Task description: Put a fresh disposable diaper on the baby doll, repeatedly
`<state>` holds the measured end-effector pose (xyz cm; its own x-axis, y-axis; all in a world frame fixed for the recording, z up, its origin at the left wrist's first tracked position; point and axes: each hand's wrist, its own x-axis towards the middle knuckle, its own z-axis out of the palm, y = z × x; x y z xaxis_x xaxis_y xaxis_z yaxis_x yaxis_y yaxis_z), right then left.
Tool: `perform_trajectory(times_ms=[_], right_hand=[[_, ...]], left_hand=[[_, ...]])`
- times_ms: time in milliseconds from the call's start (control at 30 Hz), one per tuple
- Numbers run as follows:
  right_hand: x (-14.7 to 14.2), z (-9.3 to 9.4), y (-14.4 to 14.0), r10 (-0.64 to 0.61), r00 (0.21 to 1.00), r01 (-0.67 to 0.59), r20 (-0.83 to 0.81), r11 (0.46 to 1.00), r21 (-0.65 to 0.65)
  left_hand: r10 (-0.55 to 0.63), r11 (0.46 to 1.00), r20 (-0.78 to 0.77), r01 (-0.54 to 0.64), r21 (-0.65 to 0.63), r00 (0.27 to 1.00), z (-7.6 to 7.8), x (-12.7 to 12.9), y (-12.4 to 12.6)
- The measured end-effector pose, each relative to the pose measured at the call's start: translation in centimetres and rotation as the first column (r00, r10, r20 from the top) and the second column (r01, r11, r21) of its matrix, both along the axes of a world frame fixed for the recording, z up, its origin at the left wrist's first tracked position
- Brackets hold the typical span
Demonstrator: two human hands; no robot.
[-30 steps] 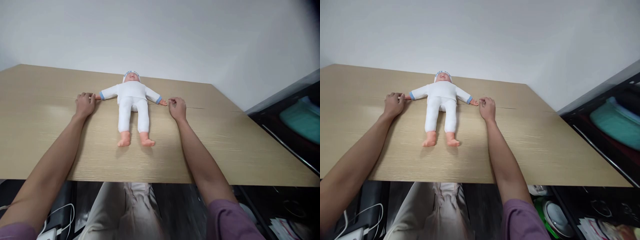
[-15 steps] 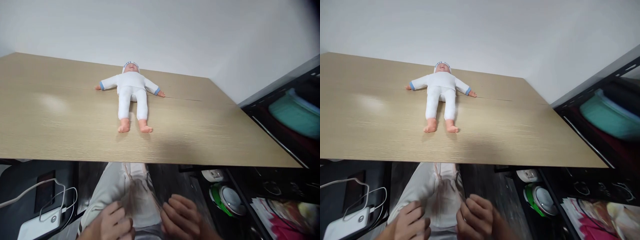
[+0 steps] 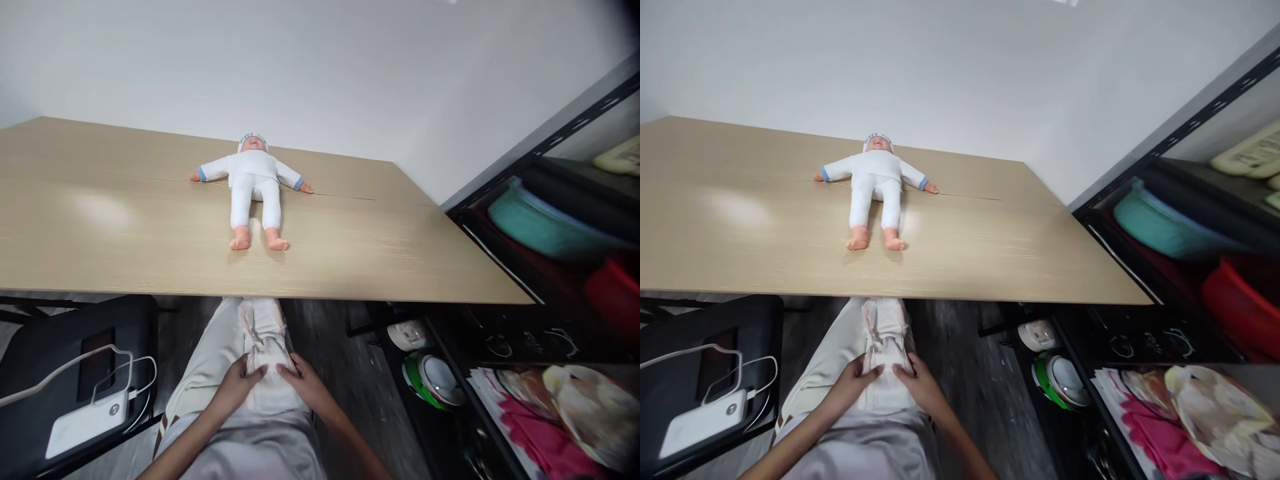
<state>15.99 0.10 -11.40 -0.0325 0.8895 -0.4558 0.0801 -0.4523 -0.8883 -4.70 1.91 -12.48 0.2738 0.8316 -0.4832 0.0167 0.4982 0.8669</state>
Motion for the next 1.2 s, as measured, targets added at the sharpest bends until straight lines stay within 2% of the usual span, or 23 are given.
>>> perform_trajectory(times_ms=[33, 100, 167, 267, 300, 367, 467, 600, 667, 767, 833, 900, 967, 1033, 1100, 1200], right_hand=[[-0.1, 1.4, -0.7, 0.012, 0.999, -0.012, -0.037, 1.000, -0.014], [0.1, 4.8, -3.0, 0.038, 0.997, -0.038, -0.068, 0.999, 0.006], [0.6, 8.7, -5.8, 0.038, 0.999, -0.039, 0.003, 0.991, 0.131], [1.1, 14.3, -9.1, -0.020, 0.989, -0.034, 0.145, 0.934, 0.355], [1.1, 15.8, -9.6, -0.031, 0.985, -0.044, 0.171, 0.908, 0.416], [0.8, 18.0, -9.4, -0.040, 0.980, -0.064, 0.194, 0.865, 0.498], [-0.2, 19.2, -7.1, -0.036, 0.984, -0.061, 0.172, 0.846, 0.529], [-1.7, 18.0, -3.3, -0.025, 0.991, -0.044, 0.128, 0.860, 0.509], [-2.2, 16.7, -1.8, 0.004, 0.993, -0.058, 0.115, 0.878, 0.475], [-2.2, 14.6, -0.3, 0.063, 0.994, -0.093, 0.092, 0.920, 0.381], [-1.7, 13.4, 0.2, 0.063, 0.983, -0.116, 0.171, 0.940, 0.321], [-1.1, 12.8, 0.4, -0.024, 0.943, -0.097, 0.331, 0.934, 0.345], [-0.7, 13.0, 0.8, -0.186, 0.866, -0.068, 0.464, 0.876, 0.478], [-0.6, 14.0, 1.7, -0.311, 0.793, -0.109, 0.524, 0.774, 0.624], [-1.3, 15.4, 3.4, -0.311, 0.757, -0.238, 0.575, 0.688, 0.685], [-3.2, 17.0, 7.3, -0.171, 0.689, -0.494, 0.704, 0.600, 0.629]], left_hand=[[0.053, 0.998, 0.047, -0.052, -0.023, 0.997, 1.3, 0.1, -0.8], [0.114, 0.993, 0.077, -0.111, -0.043, 0.990, 5.0, 0.1, -3.2], [0.135, 0.991, 0.114, -0.134, -0.016, 0.984, 9.6, 0.0, -5.9], [0.179, 0.979, 0.183, -0.193, 0.059, 0.967, 15.9, -0.1, -9.3], [0.202, 0.970, 0.193, -0.223, 0.094, 0.960, 17.4, -0.1, -9.9], [0.220, 0.952, 0.199, -0.255, 0.171, 0.955, 19.2, -0.4, -10.2], [0.195, 0.934, 0.195, -0.242, 0.261, 0.961, 19.6, -1.2, -8.6], [0.228, 0.910, 0.192, -0.279, 0.307, 0.955, 18.0, -2.2, -4.8], [0.233, 0.919, 0.191, -0.280, 0.277, 0.954, 16.6, -2.5, -3.0], [0.230, 0.954, 0.175, -0.258, 0.156, 0.957, 14.6, -2.9, -1.0], [0.224, 0.968, 0.155, -0.239, 0.082, 0.962, 13.7, -3.0, -0.3], [0.202, 0.977, 0.139, -0.209, 0.036, 0.969, 13.2, -3.2, -0.2], [0.184, 0.983, 0.127, -0.186, 0.005, 0.975, 13.1, -3.3, -0.5], [0.173, 0.985, 0.112, -0.171, -0.027, 0.978, 13.4, -3.1, -0.9], [0.178, 0.984, 0.081, -0.176, -0.032, 0.981, 13.9, -2.9, -1.2], [0.173, 0.984, 0.003, -0.173, 0.034, 0.985, 14.7, -2.6, -1.2]])
